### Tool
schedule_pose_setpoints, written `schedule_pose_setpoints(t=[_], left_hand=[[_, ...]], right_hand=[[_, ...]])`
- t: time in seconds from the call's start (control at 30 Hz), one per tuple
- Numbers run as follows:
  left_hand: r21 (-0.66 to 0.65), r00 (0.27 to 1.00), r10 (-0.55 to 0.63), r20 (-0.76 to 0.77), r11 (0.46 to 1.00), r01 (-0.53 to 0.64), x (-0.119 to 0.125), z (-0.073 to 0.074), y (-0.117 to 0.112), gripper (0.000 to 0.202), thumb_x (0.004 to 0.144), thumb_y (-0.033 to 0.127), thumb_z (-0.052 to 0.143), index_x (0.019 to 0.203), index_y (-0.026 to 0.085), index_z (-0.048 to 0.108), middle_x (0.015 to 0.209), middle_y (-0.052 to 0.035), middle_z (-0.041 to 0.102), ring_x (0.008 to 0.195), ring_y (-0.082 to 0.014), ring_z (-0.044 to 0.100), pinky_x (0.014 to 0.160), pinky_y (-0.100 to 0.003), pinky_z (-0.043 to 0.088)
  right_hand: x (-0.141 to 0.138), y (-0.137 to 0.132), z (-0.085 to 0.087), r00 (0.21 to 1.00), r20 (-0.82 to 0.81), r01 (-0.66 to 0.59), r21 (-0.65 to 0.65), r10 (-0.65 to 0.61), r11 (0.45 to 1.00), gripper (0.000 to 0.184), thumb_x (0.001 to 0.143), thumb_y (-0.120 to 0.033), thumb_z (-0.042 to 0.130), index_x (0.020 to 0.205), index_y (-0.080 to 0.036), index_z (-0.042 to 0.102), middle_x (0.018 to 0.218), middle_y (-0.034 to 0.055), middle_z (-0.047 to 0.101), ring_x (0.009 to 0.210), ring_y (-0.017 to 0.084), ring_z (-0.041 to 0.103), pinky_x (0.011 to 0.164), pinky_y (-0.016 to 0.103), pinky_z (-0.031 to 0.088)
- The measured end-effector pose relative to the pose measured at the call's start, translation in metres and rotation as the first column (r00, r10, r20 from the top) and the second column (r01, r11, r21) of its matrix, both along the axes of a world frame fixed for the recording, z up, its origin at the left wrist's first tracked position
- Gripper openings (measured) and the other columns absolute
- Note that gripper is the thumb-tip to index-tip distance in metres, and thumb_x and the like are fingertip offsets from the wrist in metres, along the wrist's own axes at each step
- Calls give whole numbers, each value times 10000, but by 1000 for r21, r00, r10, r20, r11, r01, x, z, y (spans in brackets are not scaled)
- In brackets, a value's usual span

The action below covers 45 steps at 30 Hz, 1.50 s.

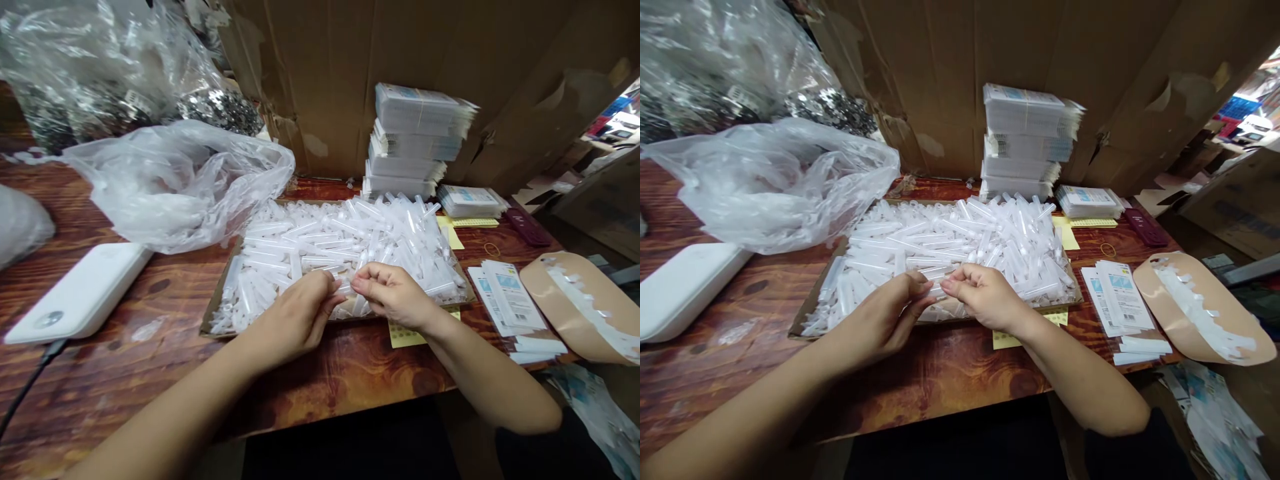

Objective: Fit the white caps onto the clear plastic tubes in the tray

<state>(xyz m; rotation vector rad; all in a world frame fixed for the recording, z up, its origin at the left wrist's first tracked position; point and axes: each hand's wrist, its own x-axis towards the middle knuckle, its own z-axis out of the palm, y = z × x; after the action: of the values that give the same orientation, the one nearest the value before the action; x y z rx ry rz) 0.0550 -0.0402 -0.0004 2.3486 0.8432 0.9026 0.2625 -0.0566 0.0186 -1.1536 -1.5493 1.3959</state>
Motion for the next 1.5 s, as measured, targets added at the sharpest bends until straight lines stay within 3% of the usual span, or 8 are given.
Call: schedule_pose_setpoints(t=[0.17,0.33,0.57,0.7,0.8,0.93,1.33,1.5], left_hand=[[219,996,91,-9,972,-87,-2,5,6,124,1031,311,511,1106,213,499,961,-55,622,836,-200,632,763,-328,512],[181,925,182,-334,975,-127,-19,13,23,168,933,327,523,1032,203,579,929,-88,657,877,-290,658,842,-444,517],[146,805,140,-577,987,-67,-14,9,23,250,856,244,530,1054,178,666,1110,-156,679,1054,-363,652,922,-525,521],[119,732,154,-664,988,-100,-5,12,17,345,852,134,487,1144,153,670,1186,-161,661,1144,-361,637,969,-528,507],[130,691,213,-691,977,-171,-1,14,16,354,851,126,506,1167,146,664,1162,-166,675,1150,-363,645,948,-506,505],[193,632,277,-724,960,-201,-1,9,18,239,885,143,512,1067,144,667,1101,-177,700,1104,-362,665,908,-473,481],[264,881,244,-406,954,-142,-24,-4,38,183,1005,261,418,962,196,583,995,-148,663,979,-319,626,861,-454,496],[40,972,208,-109,978,-205,-25,11,35,222,1041,364,400,1059,196,544,1025,-99,611,977,-246,614,919,-400,513]], right_hand=[[23,10,12,990,28,129,175,-136,976,326,898,-548,693,871,-232,619,630,-53,522,495,101,408,469,249,327],[76,48,15,577,75,561,687,-813,462,89,919,-299,674,909,-219,637,777,5,616,688,161,549,678,313,419],[93,68,13,359,556,457,595,-749,661,293,855,-407,767,1046,-185,759,764,49,651,770,263,626,748,385,462],[65,44,22,514,458,197,759,-725,620,359,919,-397,708,1213,-192,730,1014,97,728,870,244,657,842,419,518],[27,26,20,722,608,-226,658,-331,718,167,984,-269,644,1045,-172,764,935,76,747,902,214,660,878,383,533],[-18,20,6,550,832,-640,365,72,677,227,937,-29,581,923,-141,778,985,98,772,932,195,664,896,324,524],[-49,24,15,324,941,-637,140,98,758,267,856,27,569,934,-101,790,995,137,776,824,188,669,785,299,505],[-12,30,3,759,650,-386,499,-40,776,153,850,-90,668,881,-149,805,892,79,722,784,170,652,732,312,545]])
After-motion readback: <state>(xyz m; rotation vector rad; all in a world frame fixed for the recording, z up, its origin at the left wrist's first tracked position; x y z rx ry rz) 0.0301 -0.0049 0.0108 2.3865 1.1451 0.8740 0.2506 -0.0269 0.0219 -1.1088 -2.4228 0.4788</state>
